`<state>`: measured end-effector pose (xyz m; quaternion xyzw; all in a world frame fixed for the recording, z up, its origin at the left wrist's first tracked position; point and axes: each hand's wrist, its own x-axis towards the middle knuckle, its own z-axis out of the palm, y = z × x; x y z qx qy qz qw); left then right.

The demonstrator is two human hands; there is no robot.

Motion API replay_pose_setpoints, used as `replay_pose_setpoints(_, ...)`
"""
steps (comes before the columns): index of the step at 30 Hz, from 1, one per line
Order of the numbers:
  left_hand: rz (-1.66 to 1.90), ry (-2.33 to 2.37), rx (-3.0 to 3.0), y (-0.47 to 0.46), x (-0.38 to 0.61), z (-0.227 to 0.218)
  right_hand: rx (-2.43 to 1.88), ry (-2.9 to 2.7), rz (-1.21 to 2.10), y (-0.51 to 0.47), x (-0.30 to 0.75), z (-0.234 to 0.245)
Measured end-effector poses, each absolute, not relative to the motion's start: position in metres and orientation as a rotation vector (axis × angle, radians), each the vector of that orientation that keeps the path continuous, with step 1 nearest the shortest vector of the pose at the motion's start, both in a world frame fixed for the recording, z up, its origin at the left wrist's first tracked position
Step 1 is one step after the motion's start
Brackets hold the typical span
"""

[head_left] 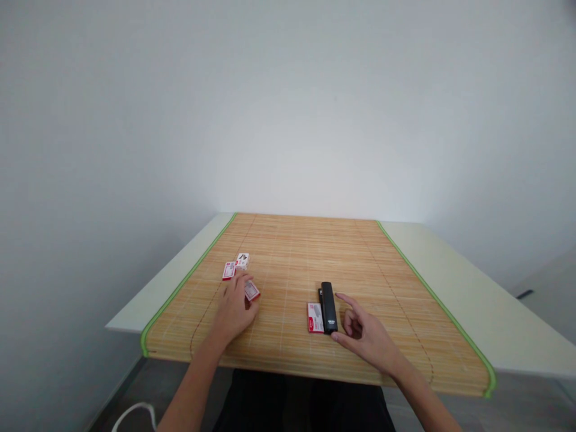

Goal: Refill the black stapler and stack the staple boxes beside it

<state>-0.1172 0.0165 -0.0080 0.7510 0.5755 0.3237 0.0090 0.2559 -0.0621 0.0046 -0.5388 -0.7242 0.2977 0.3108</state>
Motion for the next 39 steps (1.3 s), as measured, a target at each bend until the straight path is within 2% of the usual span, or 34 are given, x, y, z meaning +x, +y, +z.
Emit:
replay_pose_setpoints(3, 1.038, 1.673, 2.362, 0.017, -0.123, -0.01, -1.42, -1.915, 0.779, -0.062, 0.256, 0.005)
replay_pose_setpoints(12, 0.901, 1.726, 2.192, 0.016, -0.133, -0.003, -1.444, -1.941, 0.763, -0.062, 0.255, 0.008)
replay_pose_setpoints(22, 0.777, 1.074, 2.15, -0.016, -0.031, 0.037, -1.478, -1.998, 0.678, -0.059, 0.259, -0.001)
replay_pose_setpoints(39, 0.774, 0.99, 2.228, -0.01, -0.011, 0.017, -1.49, -2.086, 0.61, -0.059, 0.255, 0.004)
